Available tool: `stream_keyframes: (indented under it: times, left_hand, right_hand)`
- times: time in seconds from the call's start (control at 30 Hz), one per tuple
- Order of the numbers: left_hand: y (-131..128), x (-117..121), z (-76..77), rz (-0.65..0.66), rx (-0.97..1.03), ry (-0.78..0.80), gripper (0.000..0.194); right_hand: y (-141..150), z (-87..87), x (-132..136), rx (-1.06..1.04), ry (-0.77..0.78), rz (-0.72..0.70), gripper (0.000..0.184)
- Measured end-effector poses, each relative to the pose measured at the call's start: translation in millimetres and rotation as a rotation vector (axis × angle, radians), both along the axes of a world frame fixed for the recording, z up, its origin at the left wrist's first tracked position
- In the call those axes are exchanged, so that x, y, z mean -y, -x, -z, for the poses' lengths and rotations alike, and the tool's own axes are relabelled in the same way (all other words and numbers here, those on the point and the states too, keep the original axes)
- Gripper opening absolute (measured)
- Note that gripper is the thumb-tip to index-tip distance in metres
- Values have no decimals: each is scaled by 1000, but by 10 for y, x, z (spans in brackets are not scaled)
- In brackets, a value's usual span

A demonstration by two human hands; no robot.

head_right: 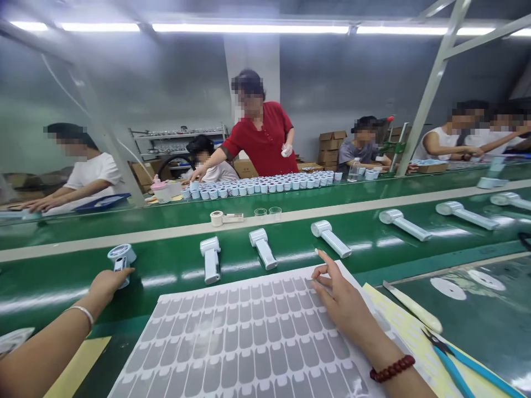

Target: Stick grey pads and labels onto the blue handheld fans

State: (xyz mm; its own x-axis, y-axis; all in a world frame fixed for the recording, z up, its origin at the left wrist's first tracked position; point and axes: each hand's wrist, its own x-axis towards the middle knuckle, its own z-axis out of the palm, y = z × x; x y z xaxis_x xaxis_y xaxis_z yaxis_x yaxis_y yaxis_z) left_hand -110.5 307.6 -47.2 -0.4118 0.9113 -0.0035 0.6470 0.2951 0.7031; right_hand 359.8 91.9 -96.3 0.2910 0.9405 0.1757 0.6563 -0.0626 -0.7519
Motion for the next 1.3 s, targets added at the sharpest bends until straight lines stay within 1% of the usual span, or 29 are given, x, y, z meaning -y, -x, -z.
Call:
stream_keyframes:
  times: [0.07,0.13,0.2,0.27,0.33,0.37,0.4,0.47,0.5,0.53,0.57,0.6,0.7,0.77,0.87,0.9,0.97,1.03,1.13,1.17,1.23,1.3]
  left_hand:
    - [-34,-38,4,-37,-59,1,47]
    - [-121,1,-39,-72,-31,1,44]
    - [-250,100,-121,-94,106,-3,38]
    - [-417,253,-230,-81,342,-36,29]
    - [-605,467,-348,-25,627,-100,26]
    - [-697,599,-400,79,798,-113,25]
    - [-782,745,-443,125,921,-107,24]
    - [-924,1071,-496,193,1108,-45,15]
    - [-981,1239,-507,219,1173,9,15]
    - [-1030,1405,-511,233,1227,87,25]
    - [-1074,1562,-510,239,1271,121,33]
    - [-1114,1706,-509,201,1301,155,36]
    - [-1217,2037,-516,-19,1375,227,36]
    - [-1269,2173,-531,-89,1508,247,36]
    - [-1339,2304,-562,-166,1718,281,37]
    - [-1365,2340,-575,-172,1765,283,34]
    - [-1424,2414,-601,-205,1823,278,23]
    - [-1487,2484,-622,-220,1841,263,15]
    - [-1569,2562,-624,-306,1815,289,16]
    - [-1590,2577,-616,-315,1817,302,16]
    - [-1619,2592,-590,-321,1840,322,12]
    - [-1633,2594,-562,-305,1854,318,9]
  right_hand:
    - [-33,35,-2,-60,-44,-3,66]
    - [-48,52,-10,-114,-114,40,70]
    - [-37,43,-19,-165,-189,124,72]
    - [-10,9,-23,-210,-249,207,76]
    - [15,-36,-18,-252,-295,255,83]
    - [22,-59,-11,-269,-309,266,87]
    - [25,-82,-3,-289,-316,276,91]
    - [27,-134,19,-340,-317,294,95]
    - [30,-167,33,-370,-317,304,98]
    - [38,-205,50,-402,-324,311,101]
    - [52,-250,70,-432,-337,313,103]
    - [73,-301,95,-456,-355,310,104]
    - [196,-462,193,-495,-384,237,100]
    - [335,-548,271,-499,-382,168,93]
    - [638,-613,390,-502,-362,66,85]
    - [763,-622,433,-512,-349,25,84]
    - [1041,-638,527,-550,-312,-52,82]
    - [1338,-665,638,-613,-263,-117,81]
    - [1752,-741,817,-755,-170,-209,75]
    - [1864,-773,871,-816,-128,-242,71]
    - [2033,-835,956,-933,-42,-300,65]
    - [2122,-882,1001,-992,14,-321,64]
